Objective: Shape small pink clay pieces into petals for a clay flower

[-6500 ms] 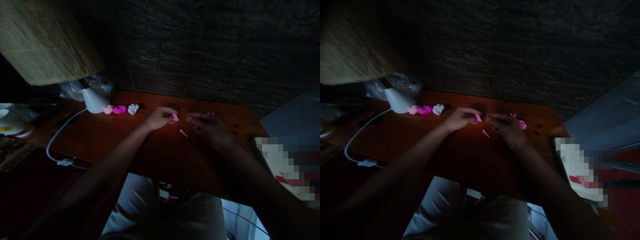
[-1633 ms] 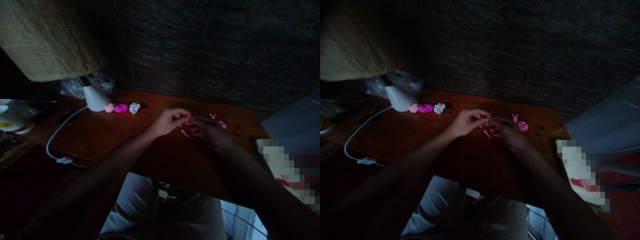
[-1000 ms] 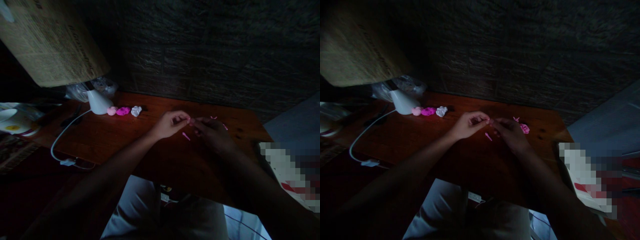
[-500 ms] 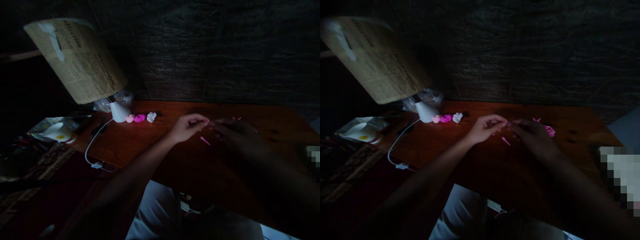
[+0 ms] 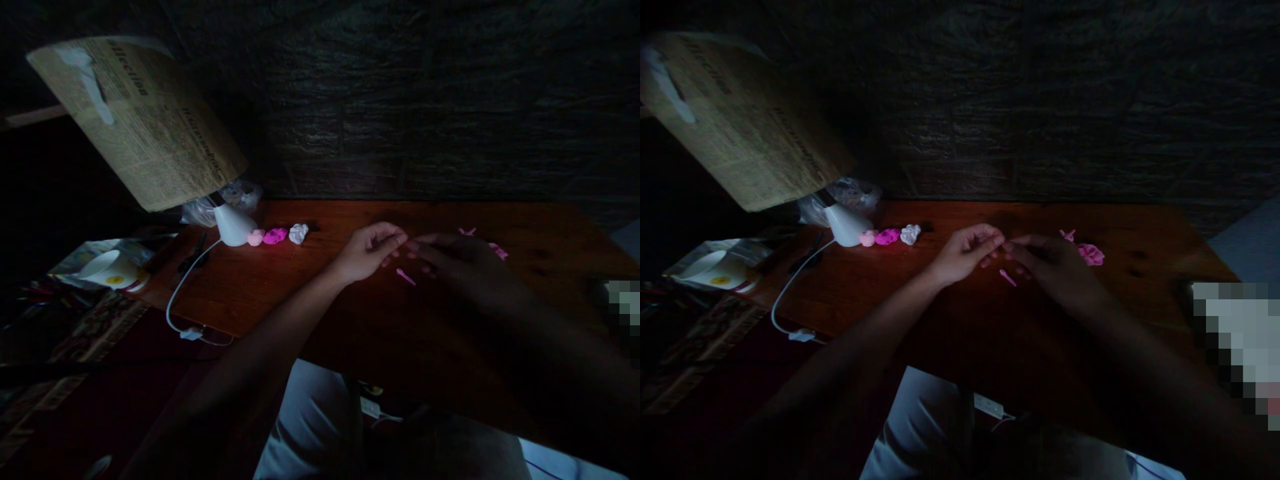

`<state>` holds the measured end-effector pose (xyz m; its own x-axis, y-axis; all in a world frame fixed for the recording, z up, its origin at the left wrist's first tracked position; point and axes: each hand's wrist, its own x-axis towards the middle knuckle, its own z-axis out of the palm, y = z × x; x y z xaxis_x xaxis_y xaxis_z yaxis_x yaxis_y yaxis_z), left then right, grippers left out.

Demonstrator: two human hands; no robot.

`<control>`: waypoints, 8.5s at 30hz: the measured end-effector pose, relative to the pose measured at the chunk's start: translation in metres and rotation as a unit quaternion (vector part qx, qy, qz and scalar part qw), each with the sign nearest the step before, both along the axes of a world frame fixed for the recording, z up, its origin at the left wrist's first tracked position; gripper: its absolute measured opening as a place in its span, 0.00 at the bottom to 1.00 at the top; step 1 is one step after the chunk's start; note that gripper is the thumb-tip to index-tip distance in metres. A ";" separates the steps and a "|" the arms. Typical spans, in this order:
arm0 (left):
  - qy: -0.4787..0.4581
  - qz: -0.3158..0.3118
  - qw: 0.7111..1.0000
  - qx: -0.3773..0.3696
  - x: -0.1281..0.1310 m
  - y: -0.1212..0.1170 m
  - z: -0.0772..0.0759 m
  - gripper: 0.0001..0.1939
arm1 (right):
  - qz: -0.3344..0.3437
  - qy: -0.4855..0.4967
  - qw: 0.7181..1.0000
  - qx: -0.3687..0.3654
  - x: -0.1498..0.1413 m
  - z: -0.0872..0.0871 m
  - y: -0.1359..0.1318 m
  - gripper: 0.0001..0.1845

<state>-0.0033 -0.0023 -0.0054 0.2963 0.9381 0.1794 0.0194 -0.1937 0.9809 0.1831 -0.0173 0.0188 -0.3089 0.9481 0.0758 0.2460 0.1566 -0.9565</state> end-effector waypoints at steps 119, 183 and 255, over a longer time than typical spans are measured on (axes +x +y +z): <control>0.032 0.096 0.994 0.040 0.002 0.000 0.001 0.15 | -0.041 0.077 0.992 0.086 0.005 0.001 0.006 0.17; -0.145 -0.061 0.979 -0.130 -0.002 -0.008 0.013 0.17 | -0.023 0.264 0.957 -0.122 0.003 -0.005 0.010 0.19; -0.130 -0.009 0.991 -0.029 0.001 -0.008 0.012 0.17 | -0.039 0.206 0.969 -0.130 0.003 0.006 0.003 0.31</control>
